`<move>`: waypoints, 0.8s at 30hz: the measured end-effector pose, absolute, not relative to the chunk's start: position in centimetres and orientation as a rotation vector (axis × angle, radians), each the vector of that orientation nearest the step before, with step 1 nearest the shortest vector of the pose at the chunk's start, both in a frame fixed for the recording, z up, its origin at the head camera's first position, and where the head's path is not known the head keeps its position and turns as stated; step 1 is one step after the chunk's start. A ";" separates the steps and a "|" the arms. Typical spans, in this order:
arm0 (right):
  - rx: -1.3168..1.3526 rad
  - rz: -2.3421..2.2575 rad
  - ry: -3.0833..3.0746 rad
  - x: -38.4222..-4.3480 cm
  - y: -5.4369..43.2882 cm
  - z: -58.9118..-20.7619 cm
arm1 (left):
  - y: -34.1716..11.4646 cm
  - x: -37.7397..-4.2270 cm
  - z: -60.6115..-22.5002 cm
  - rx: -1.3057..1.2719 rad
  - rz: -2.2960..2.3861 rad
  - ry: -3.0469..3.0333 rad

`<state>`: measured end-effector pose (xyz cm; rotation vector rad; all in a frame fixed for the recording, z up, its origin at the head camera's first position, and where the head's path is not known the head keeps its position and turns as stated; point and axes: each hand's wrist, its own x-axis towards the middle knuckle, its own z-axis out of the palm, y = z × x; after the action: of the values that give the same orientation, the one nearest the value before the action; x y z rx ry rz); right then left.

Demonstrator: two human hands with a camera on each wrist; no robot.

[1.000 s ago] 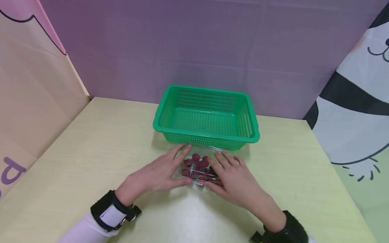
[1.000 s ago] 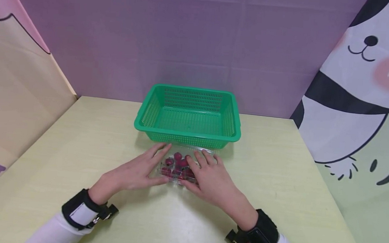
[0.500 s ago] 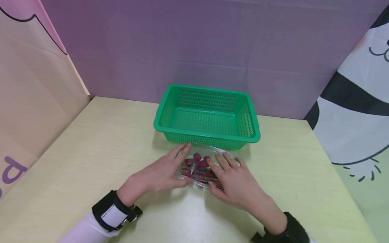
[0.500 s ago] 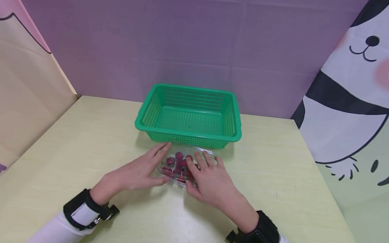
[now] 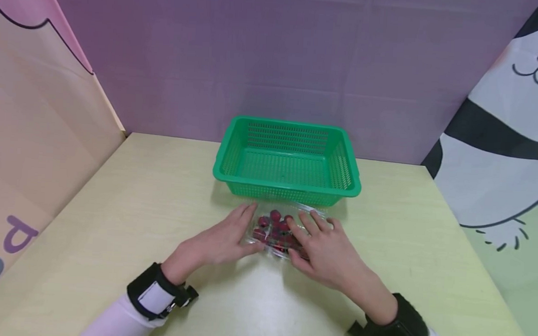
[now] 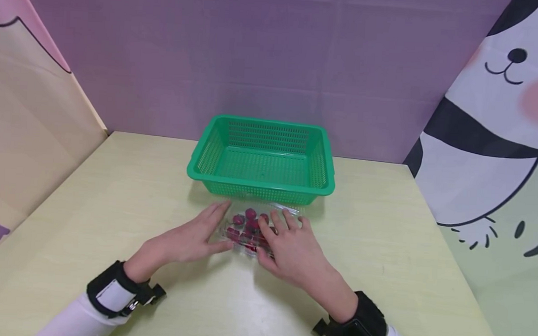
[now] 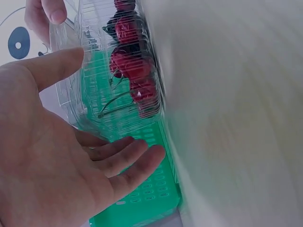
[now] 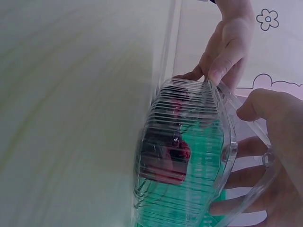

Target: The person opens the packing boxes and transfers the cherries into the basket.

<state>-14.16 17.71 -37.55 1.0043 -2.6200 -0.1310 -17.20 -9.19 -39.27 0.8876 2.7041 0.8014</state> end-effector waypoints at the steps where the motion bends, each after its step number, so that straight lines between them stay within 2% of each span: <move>1: 1.002 -0.132 -2.618 -14.2 17.7 -37.6 | -9.2 -17.2 -39.3 0.890 0.803 2.703; 24: 0.925 -0.118 -2.658 -13.9 17.3 -37.5 | -8.9 -17.0 -39.4 0.867 0.810 2.684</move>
<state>-13.88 17.32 -37.47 0.9253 -2.6581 -0.1180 -17.01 -8.89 -39.39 0.8674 2.6836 0.8102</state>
